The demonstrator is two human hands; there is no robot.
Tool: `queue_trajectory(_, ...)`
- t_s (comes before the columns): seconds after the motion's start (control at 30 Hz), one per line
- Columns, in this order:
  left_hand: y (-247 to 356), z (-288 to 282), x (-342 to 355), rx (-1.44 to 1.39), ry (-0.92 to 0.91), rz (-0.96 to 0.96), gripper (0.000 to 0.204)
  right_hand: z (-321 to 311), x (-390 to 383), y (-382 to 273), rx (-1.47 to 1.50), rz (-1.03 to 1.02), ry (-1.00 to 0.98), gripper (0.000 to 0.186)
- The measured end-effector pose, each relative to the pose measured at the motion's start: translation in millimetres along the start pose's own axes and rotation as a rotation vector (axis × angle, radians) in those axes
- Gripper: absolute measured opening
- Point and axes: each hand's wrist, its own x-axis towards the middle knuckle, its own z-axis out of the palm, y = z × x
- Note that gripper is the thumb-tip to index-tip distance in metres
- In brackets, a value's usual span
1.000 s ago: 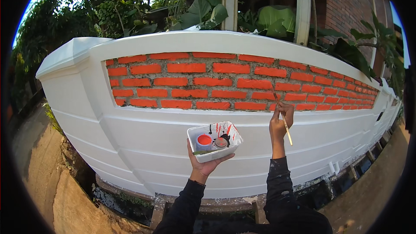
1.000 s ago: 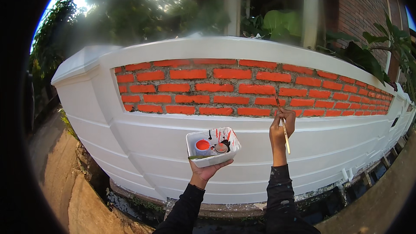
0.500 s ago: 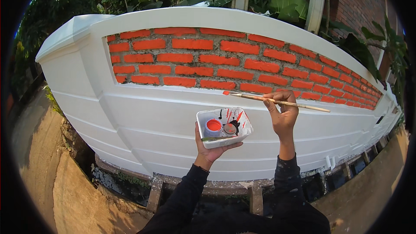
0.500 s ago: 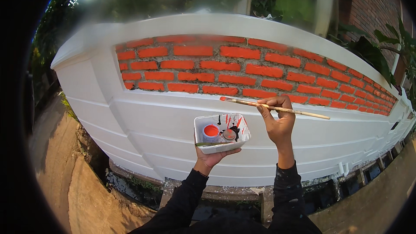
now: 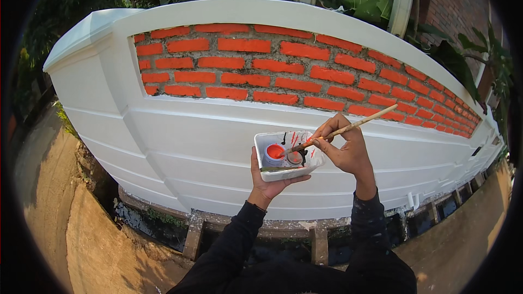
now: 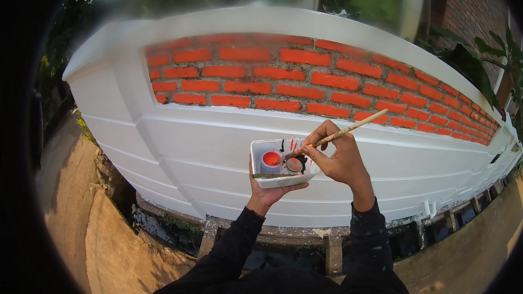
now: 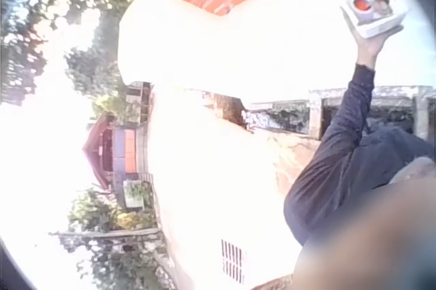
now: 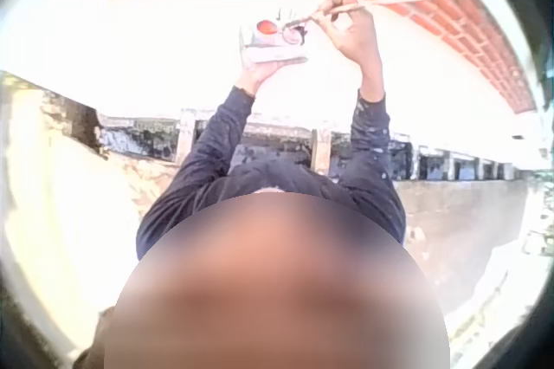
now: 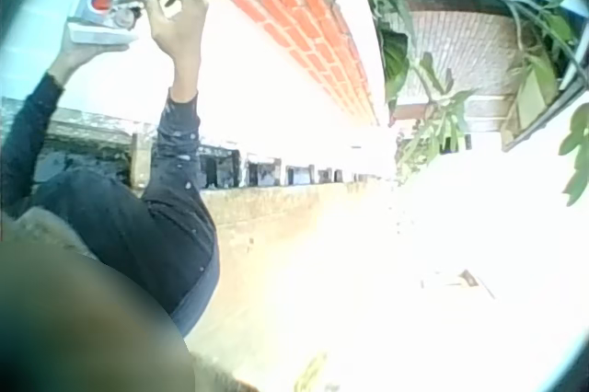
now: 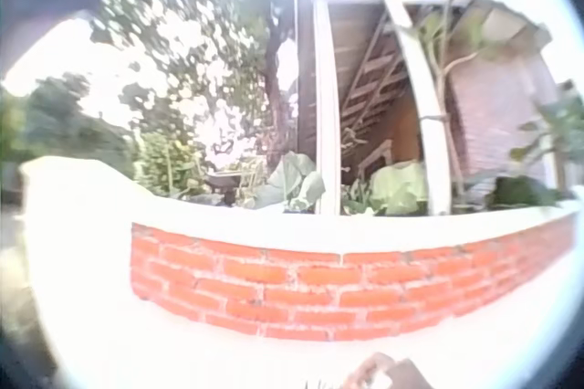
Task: The recorder is painting the brick pattern on a white wall using red paint and a small brush.
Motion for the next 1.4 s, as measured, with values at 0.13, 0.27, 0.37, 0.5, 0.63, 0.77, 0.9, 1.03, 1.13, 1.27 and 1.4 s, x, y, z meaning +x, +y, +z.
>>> queue_trajectory(0.13, 6, -1, -2, -0.004, -0.030, -0.008, 0.114, 0, 3, 5, -0.056, -0.015, -0.067, 0.028)
queue_trajectory(0.27, 7, 5, 3, 0.041, -0.017, 0.023, 0.115, 3, -2, 22, 0.100, 0.018, 0.173, 0.025)
queue_trajectory(0.37, 14, 9, 7, 0.038, -0.011, 0.055, 0.115, 4, -8, 35, 0.305, 0.204, 0.323, 0.033)
queue_trajectory(0.5, 21, 7, 14, 0.014, 0.035, 0.091, 0.116, 14, -18, 52, 0.434, 0.283, 0.480, 0.034)
queue_trajectory(0.63, 24, 9, 20, -0.033, 0.031, 0.110, 0.115, 20, -26, 59, 0.443, 0.297, 0.519, 0.035)
queue_trajectory(0.77, 24, 8, 24, 0.007, 0.047, 0.129, 0.114, 26, -29, 64, 0.493, 0.319, 0.515, 0.034)
queue_trajectory(0.9, 24, 10, 27, -0.025, 0.032, 0.134, 0.112, 34, -36, 67, 0.493, 0.387, 0.621, 0.033)
queue_trajectory(1.03, 25, 14, 32, 0.012, 0.062, 0.154, 0.108, 45, -42, 75, 0.768, 0.607, 0.653, 0.030)
queue_trajectory(1.13, 33, 8, 34, -0.063, 0.023, 0.155, 0.106, 56, -45, 84, 0.990, 0.738, 0.648, 0.023)
queue_trajectory(1.27, 36, 15, 42, -0.011, 0.045, 0.195, 0.107, 71, -45, 94, 1.256, 0.662, 0.659, 0.014)
queue_trajectory(1.4, 45, 17, 47, 0.033, 0.046, 0.263, 0.109, 89, -36, 89, 1.347, 0.511, 0.731, 0.013)
